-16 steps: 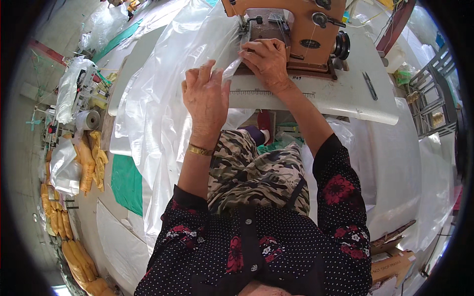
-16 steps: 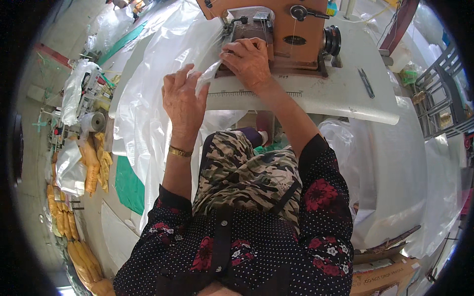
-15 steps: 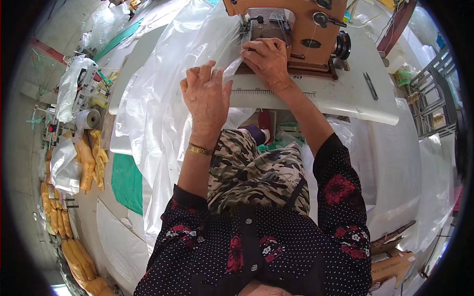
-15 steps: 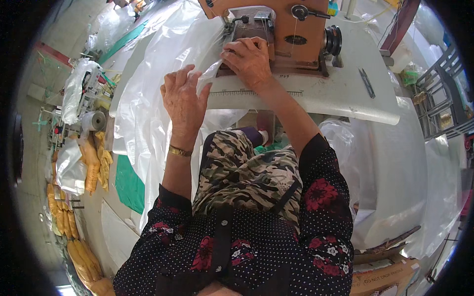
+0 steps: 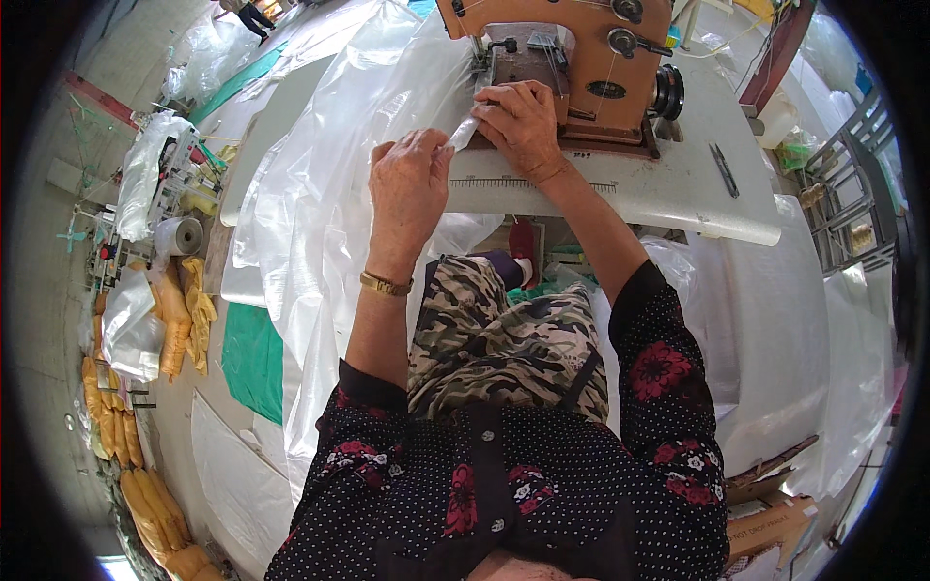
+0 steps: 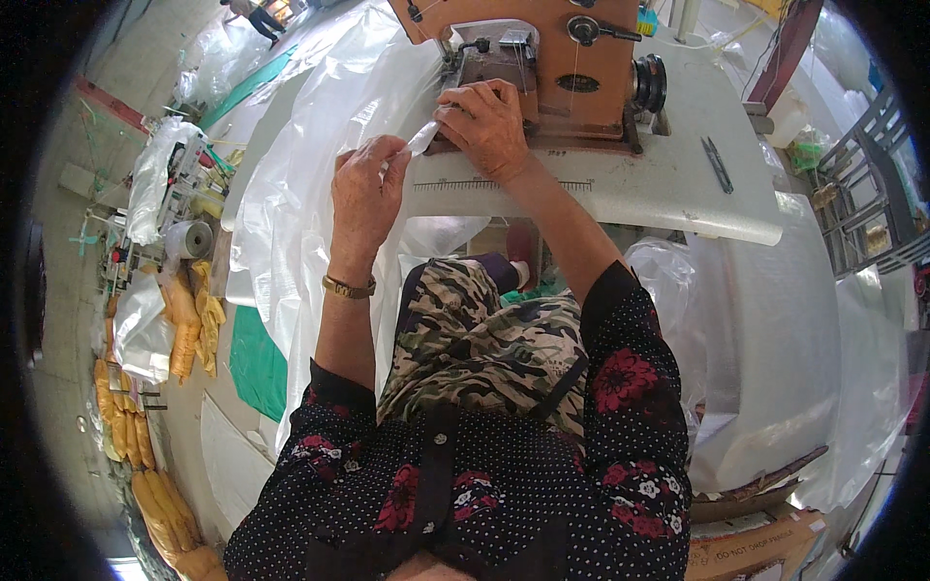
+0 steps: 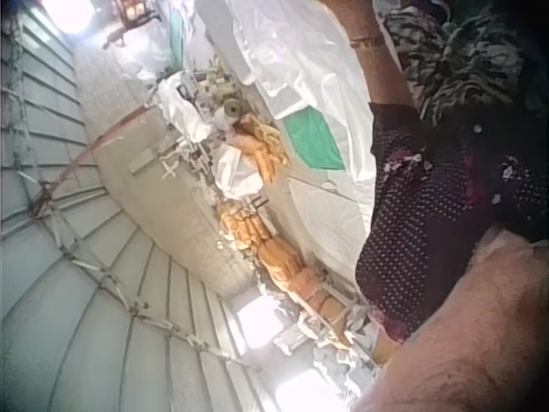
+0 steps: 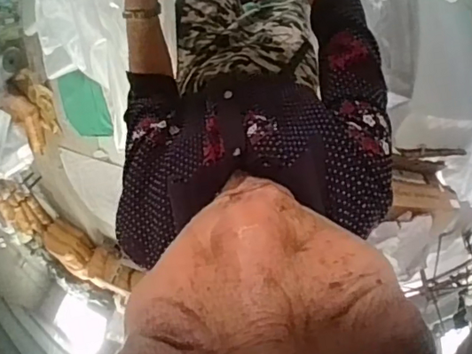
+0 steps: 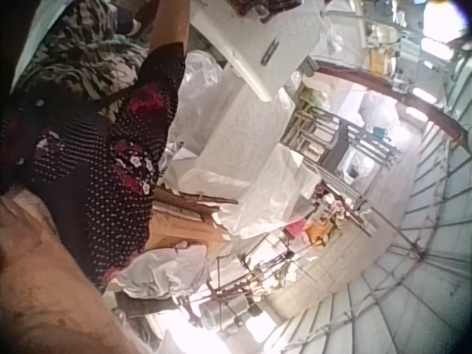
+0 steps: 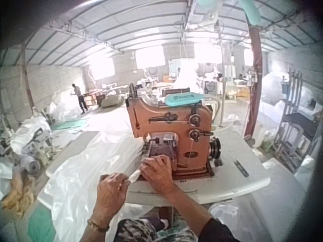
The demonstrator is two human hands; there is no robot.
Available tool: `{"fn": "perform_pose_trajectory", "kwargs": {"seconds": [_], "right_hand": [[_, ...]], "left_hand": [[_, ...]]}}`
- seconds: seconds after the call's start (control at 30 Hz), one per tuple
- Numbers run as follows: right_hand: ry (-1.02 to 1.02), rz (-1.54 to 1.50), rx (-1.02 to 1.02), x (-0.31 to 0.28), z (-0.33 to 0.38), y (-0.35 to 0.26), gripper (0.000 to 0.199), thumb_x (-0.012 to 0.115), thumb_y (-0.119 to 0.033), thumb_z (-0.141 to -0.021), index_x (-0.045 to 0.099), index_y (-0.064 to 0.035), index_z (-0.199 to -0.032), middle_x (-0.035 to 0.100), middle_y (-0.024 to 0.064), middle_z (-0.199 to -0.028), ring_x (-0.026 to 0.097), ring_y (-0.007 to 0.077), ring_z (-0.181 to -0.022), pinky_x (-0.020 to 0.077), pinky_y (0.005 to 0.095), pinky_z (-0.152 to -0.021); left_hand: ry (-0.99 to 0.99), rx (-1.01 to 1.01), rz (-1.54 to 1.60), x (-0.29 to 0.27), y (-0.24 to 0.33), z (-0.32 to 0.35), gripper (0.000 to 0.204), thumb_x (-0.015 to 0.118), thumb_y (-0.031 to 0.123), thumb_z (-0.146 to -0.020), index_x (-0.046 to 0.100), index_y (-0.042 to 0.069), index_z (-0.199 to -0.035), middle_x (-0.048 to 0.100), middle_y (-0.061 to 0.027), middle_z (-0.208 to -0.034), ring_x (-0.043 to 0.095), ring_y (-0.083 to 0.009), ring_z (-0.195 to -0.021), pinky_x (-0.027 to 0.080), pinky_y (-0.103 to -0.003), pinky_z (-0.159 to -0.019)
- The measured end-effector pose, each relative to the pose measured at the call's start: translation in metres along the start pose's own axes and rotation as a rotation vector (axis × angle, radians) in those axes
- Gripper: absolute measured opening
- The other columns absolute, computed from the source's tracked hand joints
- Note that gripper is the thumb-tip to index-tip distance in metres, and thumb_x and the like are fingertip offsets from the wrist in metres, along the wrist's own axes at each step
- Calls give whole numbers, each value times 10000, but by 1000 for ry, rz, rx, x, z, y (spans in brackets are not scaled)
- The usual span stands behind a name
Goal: Sewing the edges of large plastic sheets or bags using an industrial sewing machine.
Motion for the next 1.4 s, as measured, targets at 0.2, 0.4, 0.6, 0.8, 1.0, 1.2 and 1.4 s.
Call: {"fn": "perform_pose_trajectory", "kwargs": {"seconds": [0.2, 0.4, 0.6, 0.8, 1.0, 1.2, 1.4], "right_hand": [[0, -38, 49, -1, -3, 0, 213, 720, -162, -732, 669, -151, -939, 622, -28, -1053, 588, 173, -962, 384, 385, -911], [3, -33, 31, 0, -1, 1, 207, 719, -167, -728, 663, -143, -926, 619, -22, -1059, 587, 181, -962, 376, 399, -917], [14, -30, 28, 1, 1, 2, 222, 722, -160, -716, 649, -135, -924, 617, -20, -1067, 582, 186, -969, 372, 406, -916], [-2, -35, 14, 1, 1, 1, 224, 726, -187, -738, 634, -153, -938, 598, -27, -1054, 572, 175, -975, 356, 427, -920], [-33, -34, -7, 1, 5, 3, 244, 734, -177, -721, 630, -148, -939, 597, -28, -1076, 572, 181, -994, 365, 437, -929], [-118, 82, -11, 7, 10, 6, 324, 707, -150, -722, 606, -144, -1030, 578, -13, -1184, 522, 199, -1127, 363, 446, -997], [-120, 156, 8, 11, 9, 7, 271, 622, -168, -786, 598, -111, -1051, 573, 22, -1224, 501, 219, -1187, 361, 455, -1009]], "left_hand": [[-72, -317, 610, 9, -1, -4, 176, 660, 145, -859, 652, 58, -1012, 666, -132, -813, 619, -322, -706, 479, -395, -623], [56, -164, 149, 18, 15, 4, 276, 677, 202, -853, 638, 78, -1097, 674, -122, -905, 660, -309, -744, 505, -407, -630], [70, -103, -92, 26, 17, 5, 294, 627, 258, -888, 627, 98, -1134, 676, -103, -951, 670, -301, -749, 507, -415, -623], [11, -134, -175, 31, 19, 6, 255, 605, 239, -897, 625, 92, -1105, 683, -111, -918, 670, -311, -733, 504, -423, -615], [-74, -157, -188, 35, 18, 6, 128, 580, 185, -890, 595, 74, -952, 674, -128, -827, 663, -334, -697, 499, -452, -597], [-174, -133, -171, 51, 13, 12, 191, 574, 128, -836, 662, 95, -1003, 678, -143, -844, 656, -344, -723, 508, -445, -648], [-146, -50, -84, 56, -2, 5, 172, 572, 107, -825, 660, 93, -971, 672, -123, -830, 649, -336, -704, 505, -444, -629]]}}
Point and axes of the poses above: each hand's wrist, its own z-axis away from the middle knuckle, its own x-axis out of the palm, y = z × x, the point moved 3 cm from there along -z, towards the middle knuckle
